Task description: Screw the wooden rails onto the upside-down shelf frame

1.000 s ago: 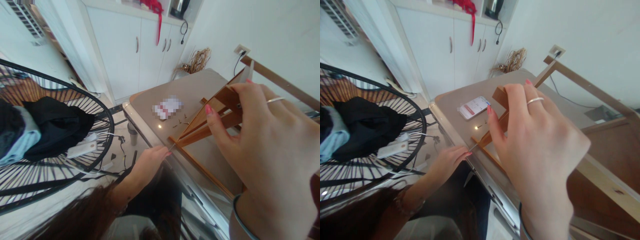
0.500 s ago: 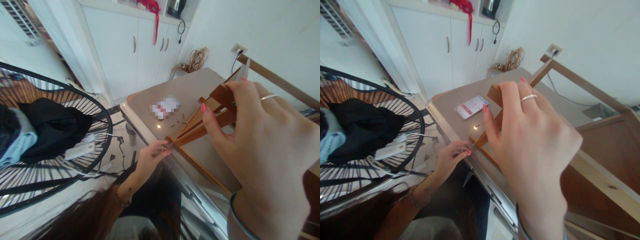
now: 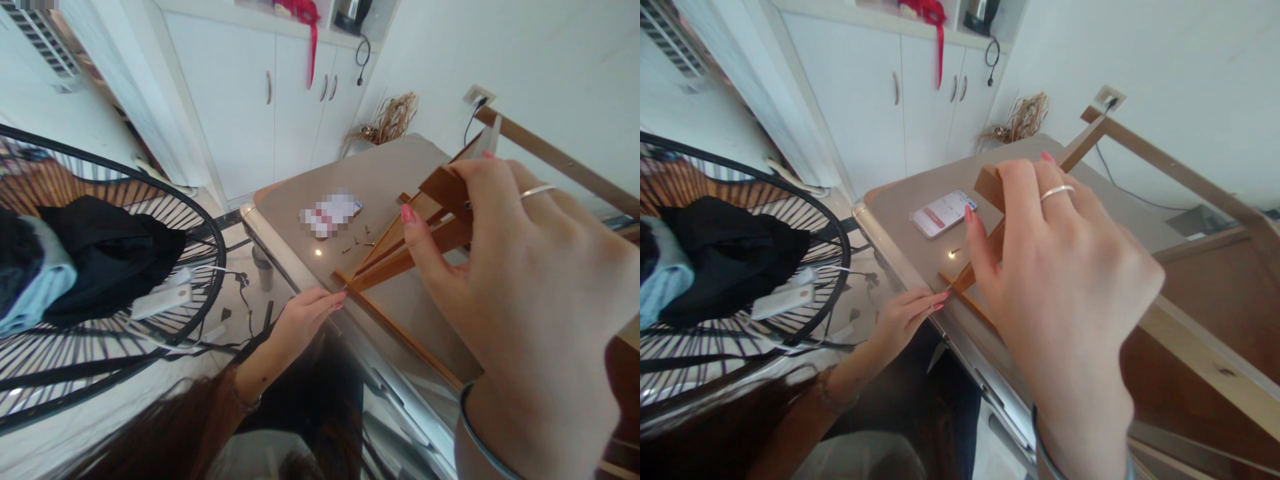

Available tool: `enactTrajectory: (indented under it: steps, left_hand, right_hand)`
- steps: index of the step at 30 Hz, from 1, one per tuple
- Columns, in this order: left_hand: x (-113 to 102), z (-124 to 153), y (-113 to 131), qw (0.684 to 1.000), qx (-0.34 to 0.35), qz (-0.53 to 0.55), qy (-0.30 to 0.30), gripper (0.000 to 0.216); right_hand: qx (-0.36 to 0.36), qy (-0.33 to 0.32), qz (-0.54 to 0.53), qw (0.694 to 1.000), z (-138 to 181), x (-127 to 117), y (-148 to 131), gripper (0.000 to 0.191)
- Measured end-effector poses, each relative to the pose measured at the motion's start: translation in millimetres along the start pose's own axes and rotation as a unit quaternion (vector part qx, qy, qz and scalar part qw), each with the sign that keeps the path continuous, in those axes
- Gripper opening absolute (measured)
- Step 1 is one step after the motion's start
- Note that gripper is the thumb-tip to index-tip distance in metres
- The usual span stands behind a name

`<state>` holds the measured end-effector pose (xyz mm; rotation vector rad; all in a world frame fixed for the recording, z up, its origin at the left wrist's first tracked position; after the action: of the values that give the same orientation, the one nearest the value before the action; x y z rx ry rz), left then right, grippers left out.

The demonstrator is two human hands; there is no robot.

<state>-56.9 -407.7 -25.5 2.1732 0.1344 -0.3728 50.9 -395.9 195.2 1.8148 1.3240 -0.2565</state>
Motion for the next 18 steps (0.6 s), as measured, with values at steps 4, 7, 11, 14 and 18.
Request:
enactTrajectory:
  steps: [4, 7, 11, 14, 18]
  left_hand:
    - [-5.5, -8.4, 2.1, 0.984, 0.133, -0.067, -0.101, 0.03]
    - [-8.7, -16.6, 4.5, 0.958, 0.203, -0.108, -0.173, 0.03]
    - [-11.2, -22.4, 9.0, 0.944, 0.246, -0.125, -0.179, 0.03]
    - [-8.2, -19.2, 5.4, 0.953, 0.219, -0.131, -0.166, 0.028]
    - [-3.1, -11.6, -5.5, 0.98, 0.093, -0.037, -0.172, 0.033]
  right_hand:
    - [-0.005, -0.003, -0.004, 1.0, -0.4, 0.2, -1.0, 0.031]
    - [0.0, 0.0, 0.001, 1.0, -0.7, -0.1, -1.4, 0.031]
    - [0.001, 0.005, 0.012, 1.0, -0.5, -0.9, -1.6, 0.031]
    - [-0.002, -0.003, 0.007, 1.0, -0.6, -1.1, -1.3, 0.032]
    - [-0.006, -0.024, 0.0, 1.0, -1.2, -0.4, -0.9, 0.034]
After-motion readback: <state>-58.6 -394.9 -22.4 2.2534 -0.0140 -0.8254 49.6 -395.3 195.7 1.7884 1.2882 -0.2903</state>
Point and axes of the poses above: each hand's wrist, its own z-axis away from the middle knuckle, its own x-axis out of the palm, y = z × x, the point moved 6 cm from there along -z, towards the middle knuckle, and after that the axes turned 11 degrees about z, right-handed, at the moved point
